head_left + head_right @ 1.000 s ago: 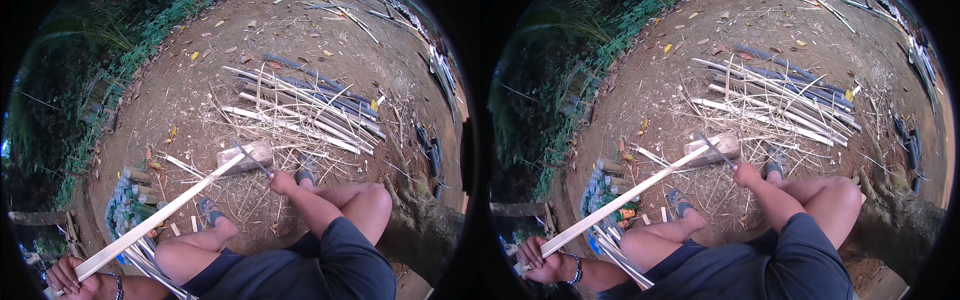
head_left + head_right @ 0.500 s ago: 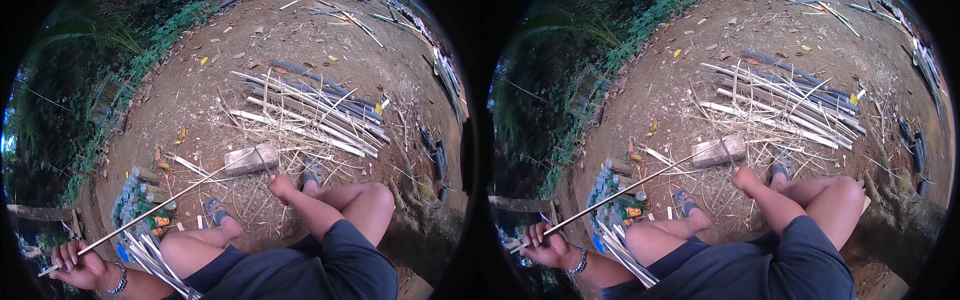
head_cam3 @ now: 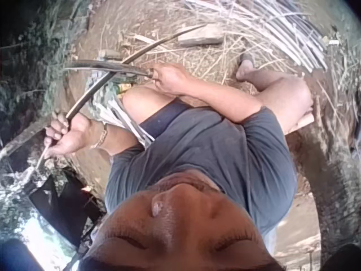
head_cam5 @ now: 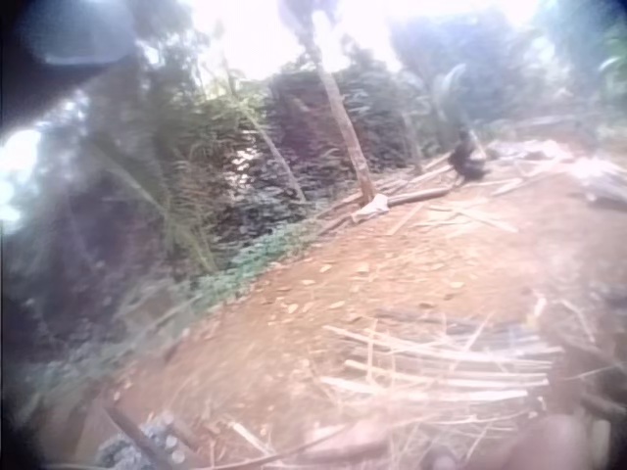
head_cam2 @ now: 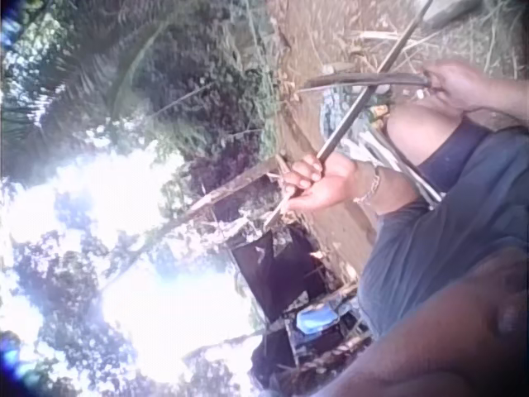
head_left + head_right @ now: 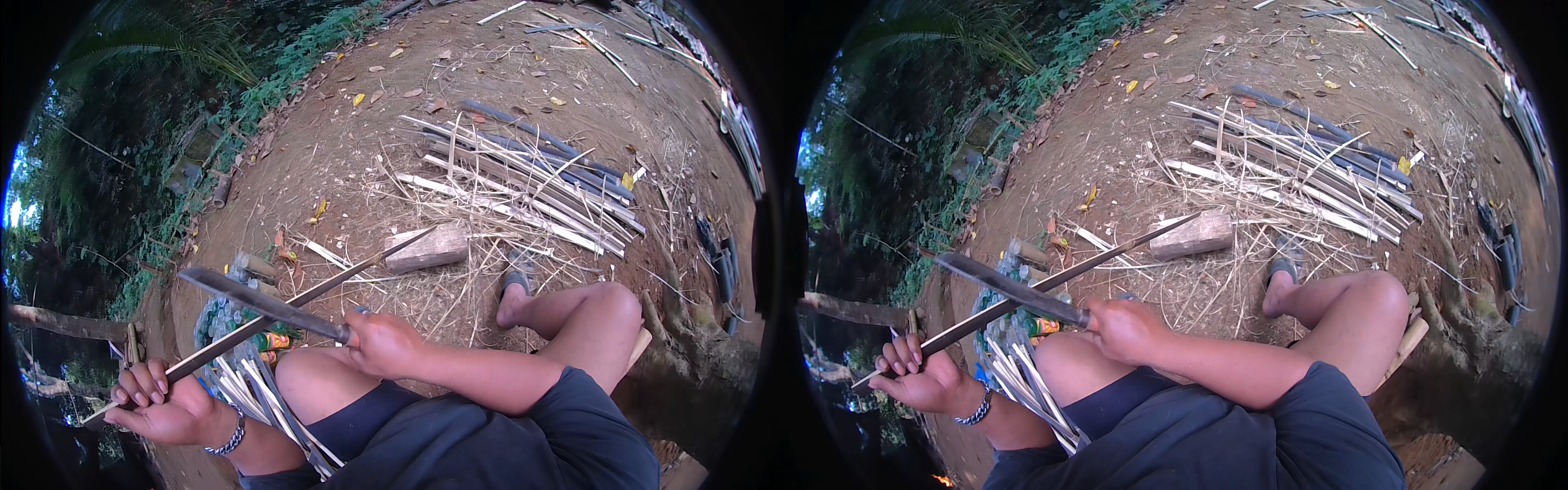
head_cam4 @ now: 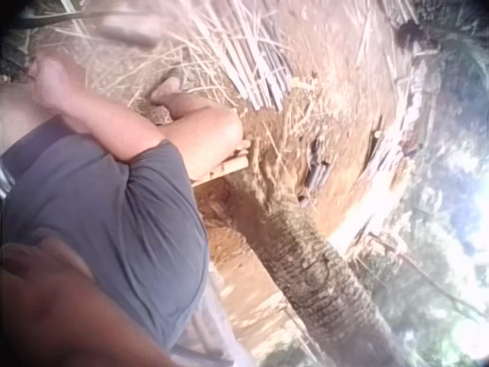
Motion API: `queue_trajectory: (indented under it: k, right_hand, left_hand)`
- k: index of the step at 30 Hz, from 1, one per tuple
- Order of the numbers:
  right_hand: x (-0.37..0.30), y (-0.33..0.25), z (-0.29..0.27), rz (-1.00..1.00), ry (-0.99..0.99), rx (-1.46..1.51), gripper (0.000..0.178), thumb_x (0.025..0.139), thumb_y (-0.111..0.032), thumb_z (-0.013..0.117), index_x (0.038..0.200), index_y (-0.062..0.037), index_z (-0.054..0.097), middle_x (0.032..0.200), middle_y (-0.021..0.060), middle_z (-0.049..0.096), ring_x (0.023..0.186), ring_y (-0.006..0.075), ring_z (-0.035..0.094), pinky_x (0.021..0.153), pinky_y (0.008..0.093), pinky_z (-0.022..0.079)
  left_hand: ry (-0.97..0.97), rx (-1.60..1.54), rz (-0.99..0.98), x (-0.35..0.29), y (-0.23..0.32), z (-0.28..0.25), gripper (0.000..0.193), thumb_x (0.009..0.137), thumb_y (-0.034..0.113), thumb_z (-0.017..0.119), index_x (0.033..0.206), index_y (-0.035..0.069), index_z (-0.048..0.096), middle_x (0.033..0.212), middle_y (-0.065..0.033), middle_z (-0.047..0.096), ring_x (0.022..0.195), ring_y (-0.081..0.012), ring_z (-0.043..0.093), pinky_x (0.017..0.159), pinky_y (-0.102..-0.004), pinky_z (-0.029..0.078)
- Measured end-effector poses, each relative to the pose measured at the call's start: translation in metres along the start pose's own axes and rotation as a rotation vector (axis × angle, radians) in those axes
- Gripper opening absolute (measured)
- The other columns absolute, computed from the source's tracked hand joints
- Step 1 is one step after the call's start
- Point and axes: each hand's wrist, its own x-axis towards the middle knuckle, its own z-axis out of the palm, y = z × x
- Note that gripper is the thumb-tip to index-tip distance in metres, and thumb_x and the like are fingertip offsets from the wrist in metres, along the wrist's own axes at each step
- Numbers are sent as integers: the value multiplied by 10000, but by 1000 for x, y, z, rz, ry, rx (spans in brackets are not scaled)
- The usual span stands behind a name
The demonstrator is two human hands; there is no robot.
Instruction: The person uses a blade to shave thin strips from a length of bamboo, repeatedly sliding the tool along the wood to smooth it and remove material.
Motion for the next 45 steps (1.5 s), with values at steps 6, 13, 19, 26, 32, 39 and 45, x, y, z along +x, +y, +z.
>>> queue_trajectory:
  k: [6, 13, 19, 26, 32, 39, 45]
  right_hand:
    - [-7, 78, -18, 367, 17, -67, 247, 853, -205, 590, 1012, -18, 565, 876, 233, 648, 862, 386, 646, 766, 495, 503]
    - [-10, 55, -7, 169, -33, -108, 231, 856, -200, 580, 1017, -34, 576, 901, 213, 656, 896, 378, 642, 793, 483, 502]
    - [-16, 107, -36, 444, -7, -196, 227, 849, -191, 593, 1016, -37, 582, 950, 212, 657, 916, 377, 640, 820, 481, 503]
    - [-11, 147, -26, 462, 13, -137, 247, 843, -191, 586, 1046, -49, 588, 951, 219, 661, 944, 363, 638, 837, 465, 498]
    - [4, 114, -39, 399, -48, -204, 220, 843, -195, 569, 1010, -52, 576, 932, 209, 663, 929, 365, 641, 817, 470, 503]
    - [4, 192, -29, 507, 39, -156, 246, 831, -171, 594, 1042, -43, 593, 951, 211, 663, 915, 376, 643, 821, 472, 511]
    - [14, 217, -49, 704, -49, -189, 261, 864, -195, 564, 1063, -30, 603, 1009, 192, 664, 954, 343, 646, 856, 453, 506]
  left_hand:
    - [56, 18, 24, -15, 4, -3, 385, 961, 447, 530, 799, 102, 476, 615, 37, 330, 494, -59, 300, 460, -214, 246]
    - [108, 44, 24, -18, 11, 2, 396, 948, 464, 541, 789, 108, 472, 602, 47, 313, 493, -56, 291, 450, -209, 236]
    - [36, -11, 7, -17, 3, -4, 385, 940, 451, 564, 785, 111, 469, 605, 51, 326, 484, -45, 290, 432, -199, 229]
    - [-33, -59, -25, -9, 1, 3, 366, 949, 432, 556, 803, 105, 482, 621, 48, 339, 494, -44, 309, 445, -197, 258]
    - [-21, -24, 5, -1, -2, -5, 394, 969, 438, 514, 798, 85, 472, 623, 30, 336, 499, -59, 306, 442, -203, 265]
    - [-26, -23, -51, 12, -8, -11, 401, 972, 427, 511, 776, 79, 466, 627, 21, 342, 499, -78, 308, 447, -212, 290]
    - [-35, 7, -44, 25, -12, -30, 417, 985, 431, 477, 774, 72, 468, 626, 18, 338, 502, -84, 309, 451, -217, 280]
